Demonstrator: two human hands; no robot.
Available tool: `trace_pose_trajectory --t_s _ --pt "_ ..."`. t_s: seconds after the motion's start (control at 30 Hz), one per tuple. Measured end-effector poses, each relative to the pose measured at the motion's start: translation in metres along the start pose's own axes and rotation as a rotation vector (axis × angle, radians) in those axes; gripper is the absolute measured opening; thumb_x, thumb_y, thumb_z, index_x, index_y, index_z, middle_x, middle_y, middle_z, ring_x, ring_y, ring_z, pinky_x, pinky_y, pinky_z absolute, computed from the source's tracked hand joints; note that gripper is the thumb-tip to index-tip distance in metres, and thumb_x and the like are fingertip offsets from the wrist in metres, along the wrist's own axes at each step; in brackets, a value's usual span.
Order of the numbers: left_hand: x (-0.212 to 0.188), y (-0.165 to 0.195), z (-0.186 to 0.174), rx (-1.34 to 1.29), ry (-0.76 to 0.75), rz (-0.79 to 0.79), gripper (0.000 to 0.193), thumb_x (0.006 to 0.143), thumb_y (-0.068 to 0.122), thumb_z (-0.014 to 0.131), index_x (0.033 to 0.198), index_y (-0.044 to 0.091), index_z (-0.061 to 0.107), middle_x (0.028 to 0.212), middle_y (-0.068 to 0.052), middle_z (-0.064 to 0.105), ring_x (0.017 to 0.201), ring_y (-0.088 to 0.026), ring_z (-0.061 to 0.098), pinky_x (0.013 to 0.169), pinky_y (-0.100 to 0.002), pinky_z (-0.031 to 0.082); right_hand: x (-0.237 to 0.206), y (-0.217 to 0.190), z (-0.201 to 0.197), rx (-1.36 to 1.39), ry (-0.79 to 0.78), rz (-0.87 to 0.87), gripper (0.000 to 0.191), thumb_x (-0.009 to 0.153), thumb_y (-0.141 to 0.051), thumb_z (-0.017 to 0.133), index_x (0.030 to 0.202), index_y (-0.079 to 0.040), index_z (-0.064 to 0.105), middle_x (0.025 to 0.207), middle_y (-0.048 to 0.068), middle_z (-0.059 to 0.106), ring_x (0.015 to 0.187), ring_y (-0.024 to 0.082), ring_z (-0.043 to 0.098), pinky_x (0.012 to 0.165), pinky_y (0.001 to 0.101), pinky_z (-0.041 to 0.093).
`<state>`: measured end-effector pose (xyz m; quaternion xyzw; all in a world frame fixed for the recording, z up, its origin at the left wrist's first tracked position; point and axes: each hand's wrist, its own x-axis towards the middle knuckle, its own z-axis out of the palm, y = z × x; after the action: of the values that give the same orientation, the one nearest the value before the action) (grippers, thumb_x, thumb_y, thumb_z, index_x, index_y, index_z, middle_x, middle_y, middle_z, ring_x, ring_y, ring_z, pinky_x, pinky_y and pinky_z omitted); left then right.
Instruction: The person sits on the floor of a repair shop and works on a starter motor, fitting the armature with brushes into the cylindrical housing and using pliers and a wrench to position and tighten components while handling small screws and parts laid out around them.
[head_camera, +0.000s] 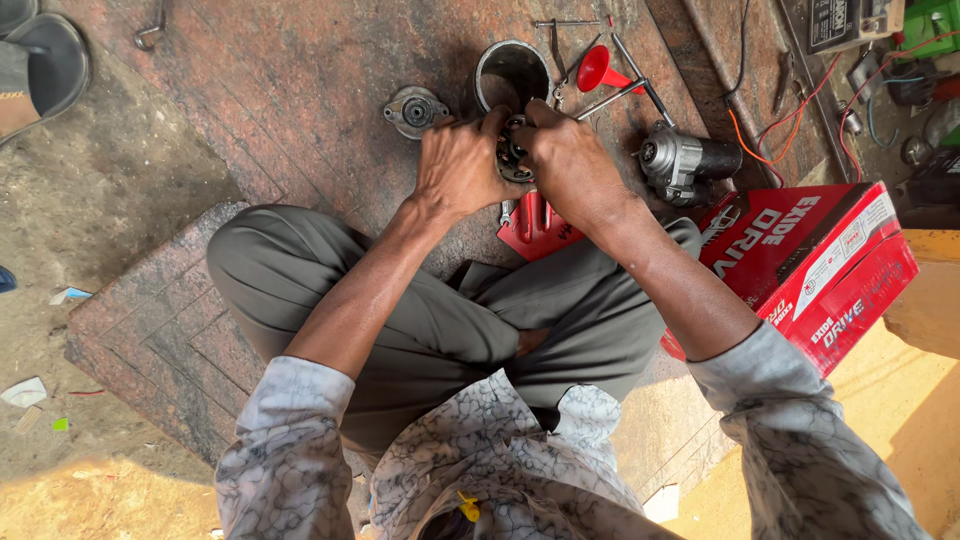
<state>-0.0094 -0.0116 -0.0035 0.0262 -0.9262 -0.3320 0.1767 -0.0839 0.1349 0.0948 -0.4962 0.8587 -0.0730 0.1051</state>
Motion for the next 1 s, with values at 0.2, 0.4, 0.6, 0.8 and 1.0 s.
trace_pose_trajectory --t_s 0.2,0.4,0.6,0.8,1.0 --pt "-0.002 -0.002 -0.006 -0.089 -0.043 -0.075 0.089 0.056 0.055 0.097 0.123 0.006 0.063 0.091 -0.016 0.077 0.081 -0.035 0.075 0.071 -0.049 0.057 -0.028 0.04 0.0 0.719 0.123 -0.003 0.094 0.075 -0.016 0.092 0.154 -0.002 0.045 0.153 0.018 0.046 0.141 0.031 0.047 0.114 0.0426 0.043" --pt "-0.002 -0.005 -0.01 -0.168 -0.097 -0.058 0.107 0.047 0.049 0.103 0.131 0.002 0.058 0.101 -0.02 0.075 0.092 -0.037 0.074 0.084 -0.049 0.057 -0.028 0.033 0.103 0.772 0.374 0.133 0.098 0.068 -0.016 0.101 0.149 0.0 0.048 0.144 0.016 0.061 0.137 0.023 0.056 0.12 0.0401 0.044" --pt "-0.013 -0.02 -0.045 -0.314 -0.198 -0.127 0.098 0.051 0.02 0.101 0.134 -0.003 0.054 0.124 -0.025 0.067 0.116 -0.041 0.065 0.095 -0.049 0.053 -0.028 0.027 0.108 0.832 0.527 0.241 0.091 0.065 -0.017 0.102 0.141 0.003 0.055 0.132 0.011 0.071 0.126 0.018 0.068 0.114 0.0365 0.053" --pt "-0.018 -0.019 -0.04 -0.27 -0.244 -0.291 0.065 0.067 0.015 0.094 0.125 0.006 0.067 0.12 -0.019 0.073 0.113 -0.039 0.069 0.093 -0.047 0.056 -0.024 0.011 0.068 1.03 0.714 0.157 0.09 0.074 -0.011 0.101 0.146 0.006 0.049 0.138 0.014 0.065 0.13 0.022 0.064 0.118 0.039 0.052" --pt "-0.018 -0.022 -0.045 -0.214 -0.145 -0.251 0.058 0.064 0.017 0.094 0.117 0.005 0.072 0.105 -0.02 0.075 0.1 -0.037 0.074 0.086 -0.045 0.059 -0.012 0.035 0.003 1.123 0.794 0.057 0.089 0.081 -0.008 0.102 0.149 0.005 0.046 0.142 0.013 0.063 0.132 0.022 0.063 0.123 0.0381 0.052"
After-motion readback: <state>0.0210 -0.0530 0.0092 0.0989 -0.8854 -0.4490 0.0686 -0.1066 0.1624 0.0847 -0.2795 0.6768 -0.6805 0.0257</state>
